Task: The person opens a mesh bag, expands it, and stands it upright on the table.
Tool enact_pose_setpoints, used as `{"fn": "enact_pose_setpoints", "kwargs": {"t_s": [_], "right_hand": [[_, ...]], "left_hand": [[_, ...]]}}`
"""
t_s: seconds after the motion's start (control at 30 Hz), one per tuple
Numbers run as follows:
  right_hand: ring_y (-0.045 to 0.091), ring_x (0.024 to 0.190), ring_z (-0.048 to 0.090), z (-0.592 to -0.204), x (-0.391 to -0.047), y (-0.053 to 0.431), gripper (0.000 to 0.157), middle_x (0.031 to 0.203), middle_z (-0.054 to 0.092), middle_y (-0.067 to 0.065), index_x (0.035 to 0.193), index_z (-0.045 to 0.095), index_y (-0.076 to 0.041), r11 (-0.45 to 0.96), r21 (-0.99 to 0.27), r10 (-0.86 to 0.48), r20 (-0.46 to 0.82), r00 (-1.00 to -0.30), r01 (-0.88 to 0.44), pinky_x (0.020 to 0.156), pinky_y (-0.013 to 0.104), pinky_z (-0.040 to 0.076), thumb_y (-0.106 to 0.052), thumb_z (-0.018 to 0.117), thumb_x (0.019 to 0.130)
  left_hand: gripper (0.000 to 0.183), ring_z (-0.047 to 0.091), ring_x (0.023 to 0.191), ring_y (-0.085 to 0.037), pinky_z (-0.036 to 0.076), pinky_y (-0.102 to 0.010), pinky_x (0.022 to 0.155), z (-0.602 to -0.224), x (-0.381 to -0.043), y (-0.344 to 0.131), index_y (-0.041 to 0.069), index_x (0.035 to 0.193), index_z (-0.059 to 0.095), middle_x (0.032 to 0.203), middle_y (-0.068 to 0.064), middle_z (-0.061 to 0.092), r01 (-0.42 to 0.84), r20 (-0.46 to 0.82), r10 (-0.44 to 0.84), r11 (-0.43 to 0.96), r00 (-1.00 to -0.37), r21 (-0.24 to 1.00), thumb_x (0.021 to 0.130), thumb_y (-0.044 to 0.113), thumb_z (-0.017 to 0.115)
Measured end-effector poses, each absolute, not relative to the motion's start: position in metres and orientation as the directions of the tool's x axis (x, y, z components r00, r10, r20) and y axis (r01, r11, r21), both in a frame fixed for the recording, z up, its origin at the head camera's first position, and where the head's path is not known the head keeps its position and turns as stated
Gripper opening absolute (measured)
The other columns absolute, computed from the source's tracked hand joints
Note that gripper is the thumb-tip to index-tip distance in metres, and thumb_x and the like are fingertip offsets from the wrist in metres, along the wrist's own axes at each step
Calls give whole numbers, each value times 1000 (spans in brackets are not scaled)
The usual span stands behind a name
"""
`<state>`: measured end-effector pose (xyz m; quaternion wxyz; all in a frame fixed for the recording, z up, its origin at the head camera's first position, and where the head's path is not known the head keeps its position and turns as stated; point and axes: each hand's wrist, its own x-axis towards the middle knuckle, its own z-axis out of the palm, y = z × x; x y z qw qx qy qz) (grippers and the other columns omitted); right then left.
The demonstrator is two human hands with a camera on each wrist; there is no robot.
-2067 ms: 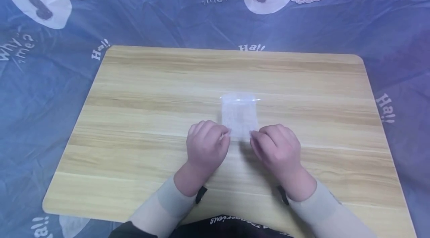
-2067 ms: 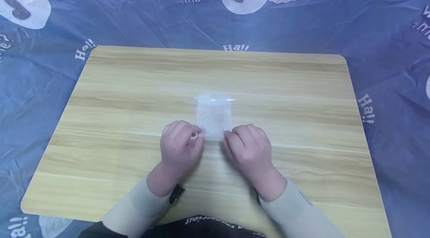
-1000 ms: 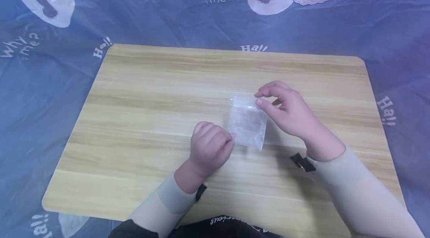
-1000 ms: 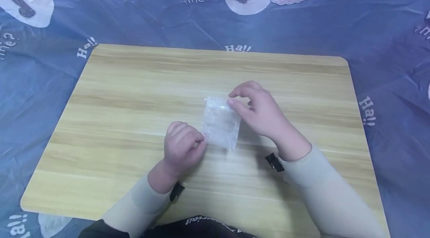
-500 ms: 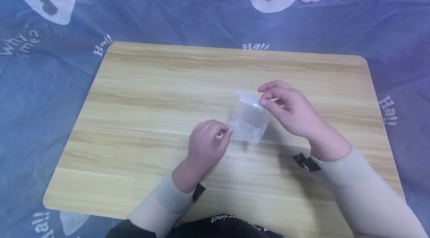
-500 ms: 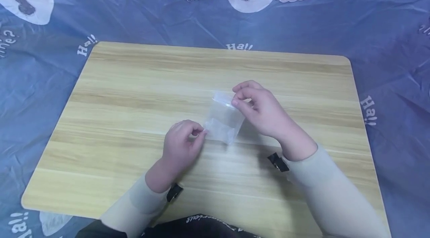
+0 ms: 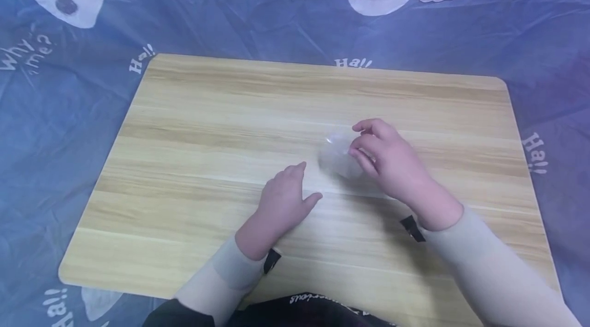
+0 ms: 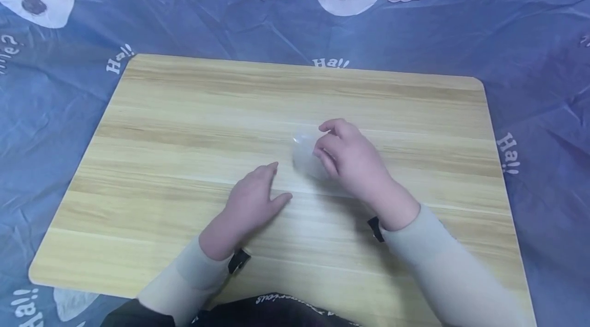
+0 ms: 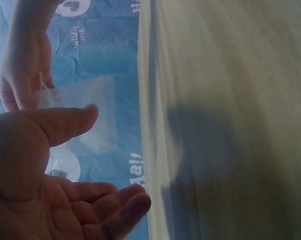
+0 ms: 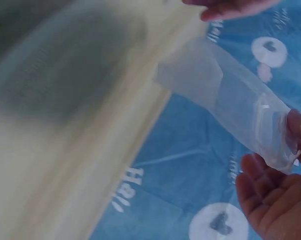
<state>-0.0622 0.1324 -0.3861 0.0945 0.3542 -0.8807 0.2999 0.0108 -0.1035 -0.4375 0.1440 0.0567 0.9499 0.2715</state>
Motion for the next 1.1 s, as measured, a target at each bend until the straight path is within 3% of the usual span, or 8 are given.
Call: {"fn": "enact_pose_setpoints", "kwargs": {"t_s": [0.17,0.33,0.47,0.67,0.9,1.1], "right_hand": [[46,102,65,-409,-57,128,6,121,65,26,95,72,-1,528,-356,-594,494,-635,-771,80,55,58,-4,76,92],[51,93,64,-425,-53,124,12,118,65,28,97,68,0,507,-287,-586,577,-569,-813,73,59,56,-12,67,100],[50,93,64,-433,-49,122,16,118,66,28,97,67,0,511,-288,-577,583,-571,-810,76,60,56,-14,63,103],[49,95,64,-438,-44,123,12,121,65,27,96,69,-1,537,-306,-580,543,-608,-786,75,60,57,-13,70,94],[49,94,63,-437,-44,122,25,122,63,27,99,67,0,535,-316,-570,549,-611,-784,71,59,56,-25,69,94],[48,97,64,-432,-40,122,29,121,64,26,99,67,-2,538,-328,-571,535,-622,-776,76,58,56,-30,70,93]], "left_hand": [[78,62,127,-37,53,-56,102,-437,10,-102,-1,153,50,142,-18,62,46,-279,212,864,-937,501,96,46,77],[75,62,124,-36,54,-54,99,-437,10,-102,0,150,53,139,-17,63,65,-287,227,874,-931,482,96,47,77],[76,62,123,-36,55,-53,98,-440,10,-103,0,150,54,138,-16,63,80,-293,240,880,-925,469,96,48,77],[76,63,122,-36,56,-53,97,-442,10,-104,-1,148,55,138,-17,63,94,-273,250,874,-929,477,95,47,78],[75,63,121,-35,56,-52,97,-443,10,-106,0,148,54,138,-16,63,100,-280,258,875,-925,474,96,49,77],[76,63,121,-36,56,-52,97,-443,9,-107,0,149,54,139,-16,63,99,-292,262,875,-920,474,96,50,76]]}}
